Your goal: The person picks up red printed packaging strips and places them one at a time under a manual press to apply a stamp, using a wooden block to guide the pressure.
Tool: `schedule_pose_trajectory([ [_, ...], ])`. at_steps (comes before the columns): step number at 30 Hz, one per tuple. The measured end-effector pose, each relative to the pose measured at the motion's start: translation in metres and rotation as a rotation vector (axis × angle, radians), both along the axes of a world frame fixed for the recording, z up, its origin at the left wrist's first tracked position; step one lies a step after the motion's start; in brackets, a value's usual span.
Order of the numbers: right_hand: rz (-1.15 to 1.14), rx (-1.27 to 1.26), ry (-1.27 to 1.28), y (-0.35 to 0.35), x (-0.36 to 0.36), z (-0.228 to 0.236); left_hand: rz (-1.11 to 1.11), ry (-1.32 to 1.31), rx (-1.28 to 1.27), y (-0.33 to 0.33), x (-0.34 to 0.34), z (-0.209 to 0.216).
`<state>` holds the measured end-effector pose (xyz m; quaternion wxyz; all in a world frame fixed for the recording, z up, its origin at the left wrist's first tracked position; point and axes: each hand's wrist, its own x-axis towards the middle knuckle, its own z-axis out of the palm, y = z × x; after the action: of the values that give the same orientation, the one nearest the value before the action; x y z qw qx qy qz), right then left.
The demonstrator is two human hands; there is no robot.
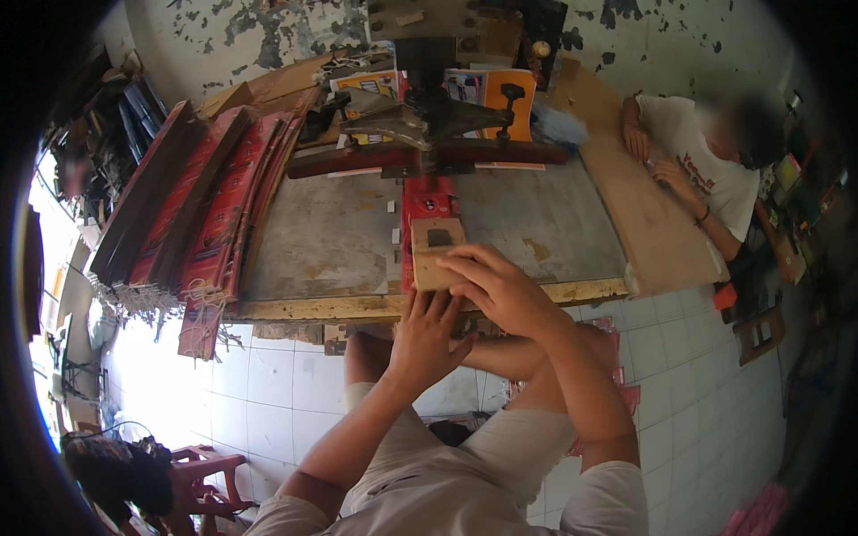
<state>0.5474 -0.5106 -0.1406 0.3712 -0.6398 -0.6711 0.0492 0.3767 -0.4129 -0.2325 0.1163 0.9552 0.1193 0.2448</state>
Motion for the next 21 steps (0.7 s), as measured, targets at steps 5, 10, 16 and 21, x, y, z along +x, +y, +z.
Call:
schedule_pose_trajectory([
  [5,-0.075,-0.012,-0.052,0.056,0.033,-0.024,-0.013,-0.042,-0.009,-0.002,0.003,0.005],
  [10,-0.093,-0.007,-0.073,0.076,0.037,-0.029,-0.013,-0.022,-0.023,0.002,0.000,0.003],
  [16,-0.109,0.055,-0.094,0.074,0.039,-0.037,-0.017,0.008,-0.036,0.000,0.000,0.006],
  [21,-0.226,0.133,-0.165,0.074,0.038,-0.036,-0.020,-0.004,-0.070,0.000,0.000,0.007],
])
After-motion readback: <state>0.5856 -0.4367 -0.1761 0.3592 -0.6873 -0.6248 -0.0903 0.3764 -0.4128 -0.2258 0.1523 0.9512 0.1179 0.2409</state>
